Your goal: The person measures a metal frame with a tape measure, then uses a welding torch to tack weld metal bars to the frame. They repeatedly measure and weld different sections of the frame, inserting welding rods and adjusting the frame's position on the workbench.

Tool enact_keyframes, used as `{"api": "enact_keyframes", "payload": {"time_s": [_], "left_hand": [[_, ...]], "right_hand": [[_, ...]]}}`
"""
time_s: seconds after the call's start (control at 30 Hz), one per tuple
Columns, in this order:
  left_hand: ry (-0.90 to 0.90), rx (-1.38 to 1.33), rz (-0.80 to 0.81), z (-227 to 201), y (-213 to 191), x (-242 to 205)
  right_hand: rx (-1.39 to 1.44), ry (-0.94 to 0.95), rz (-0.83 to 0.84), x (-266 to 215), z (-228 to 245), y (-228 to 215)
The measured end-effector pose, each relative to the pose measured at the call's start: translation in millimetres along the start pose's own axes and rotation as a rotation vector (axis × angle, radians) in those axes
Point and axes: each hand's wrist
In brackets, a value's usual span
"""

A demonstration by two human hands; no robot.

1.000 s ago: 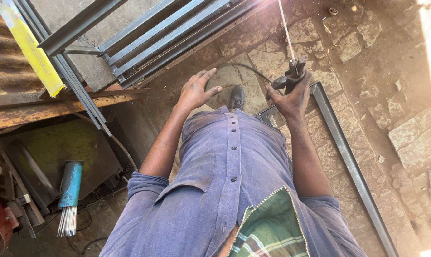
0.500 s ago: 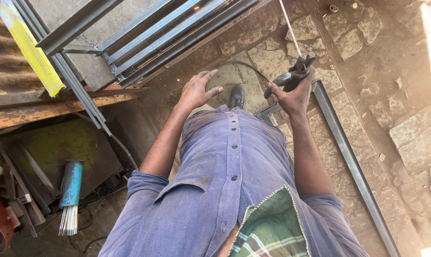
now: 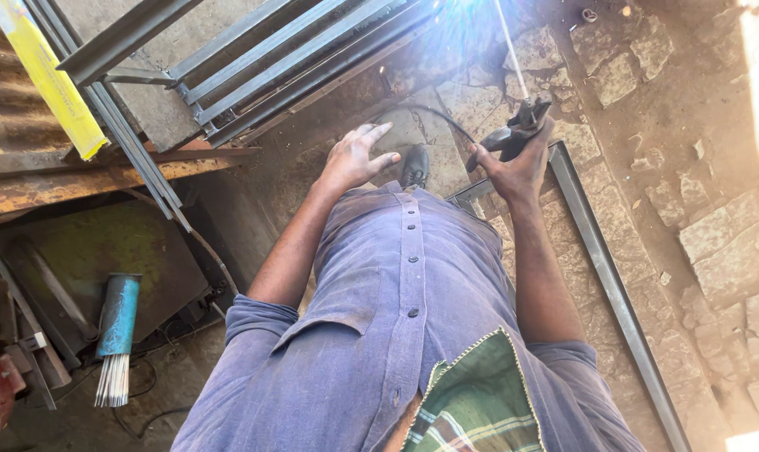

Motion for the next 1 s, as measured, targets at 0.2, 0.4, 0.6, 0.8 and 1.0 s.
{"api": "enact_keyframes", "payload": {"time_s": [0.2,0.4,0.6,0.8,1.0], "left_hand": [[0.047,-0.037,-0.035,6.2,4.5,-2.0],[0.058,-0.042,-0.005,-1.0,5.7,-1.7],[0.134,-0.02,0.136,-21.5,14.2,3.8],[0.432,-0.089,0.119,-50.3,55.0,24.1],[0.489,-0.4,0.166,-43.9,75.6,34.6]], "right_hand": [[-0.111,-0.005,0.008,0.3,13.8,7.2],[-0.081,-0.01,-0.002,-1.3,8.2,12.0],[-0.006,0.078,-0.044,-4.6,-23.1,15.8],[0.835,0.08,-0.214,-3.5,-35.4,13.2],[1.454,-0.074,0.276,20.4,43.6,-28.6]]}}
Point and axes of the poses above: each hand's wrist, its own x-axis towards the middle knuckle, its own y-axis out of the palm, z = x × y, and after that the axes turned 4 degrees about x, right-handed
